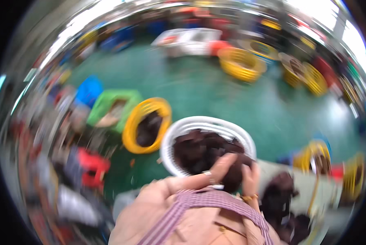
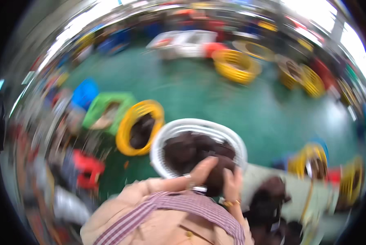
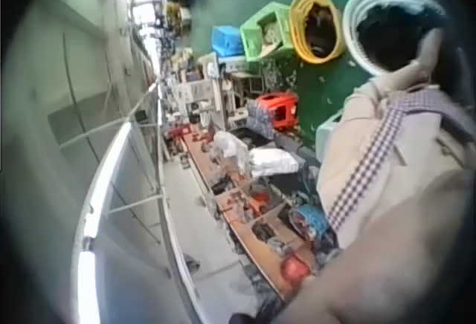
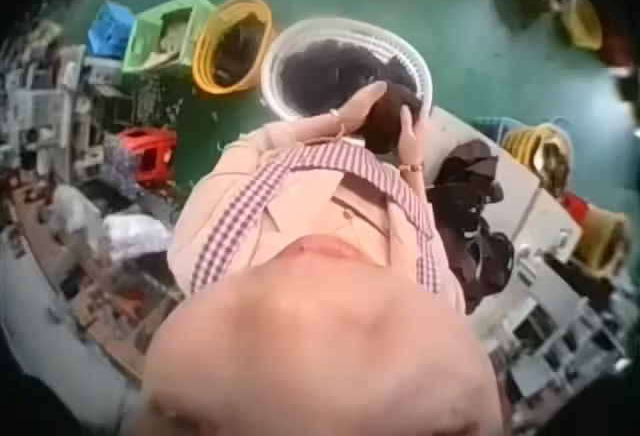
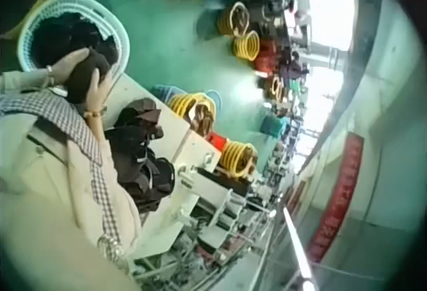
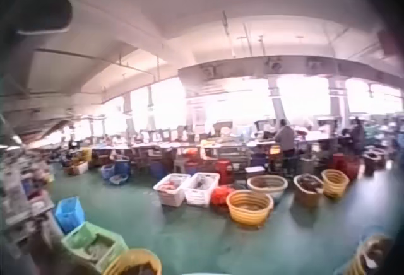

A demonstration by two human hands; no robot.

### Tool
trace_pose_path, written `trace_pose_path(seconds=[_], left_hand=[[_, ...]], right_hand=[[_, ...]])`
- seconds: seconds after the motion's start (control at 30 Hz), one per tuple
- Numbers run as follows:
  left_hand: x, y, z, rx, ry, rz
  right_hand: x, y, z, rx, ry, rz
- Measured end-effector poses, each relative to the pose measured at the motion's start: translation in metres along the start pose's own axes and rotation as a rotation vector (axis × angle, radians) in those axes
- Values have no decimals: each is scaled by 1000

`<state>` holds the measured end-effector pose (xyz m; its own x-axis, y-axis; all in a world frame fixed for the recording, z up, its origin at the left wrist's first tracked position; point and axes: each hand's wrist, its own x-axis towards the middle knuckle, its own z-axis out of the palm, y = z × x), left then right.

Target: The person clears items from a workbench, carries baskets filled with cut shoe upper components to the workstation, and places the components onto the table, folding and sorting them by hand.

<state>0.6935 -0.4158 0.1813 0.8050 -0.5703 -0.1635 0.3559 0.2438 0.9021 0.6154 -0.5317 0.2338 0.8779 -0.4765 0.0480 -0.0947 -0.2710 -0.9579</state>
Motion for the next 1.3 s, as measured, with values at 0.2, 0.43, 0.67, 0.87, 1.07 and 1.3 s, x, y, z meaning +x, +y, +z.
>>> trace_pose_path(seconds=[0.2, 0.43, 0.67, 0.87, 1.07, 1.3], left_hand=[[-1, 3, 36, -140, -373, -245], [26, -48, 48, -423, -628, -783], [47, -34, 26, -182, -348, -825], [56, -16, 41, 376, -579, -450], [61, 4, 62, 424, -591, -358], [55, -5, 59, 357, -579, -373]], right_hand=[[-19, 37, -14, -339, 309, -132], [-44, 73, -57, -207, 399, -56], [-92, 176, -135, -1183, 380, 429], [-112, 172, -141, -1057, 425, 445], [-135, 162, -153, -1171, 417, 560], [-157, 141, -174, -1078, 932, 504]])
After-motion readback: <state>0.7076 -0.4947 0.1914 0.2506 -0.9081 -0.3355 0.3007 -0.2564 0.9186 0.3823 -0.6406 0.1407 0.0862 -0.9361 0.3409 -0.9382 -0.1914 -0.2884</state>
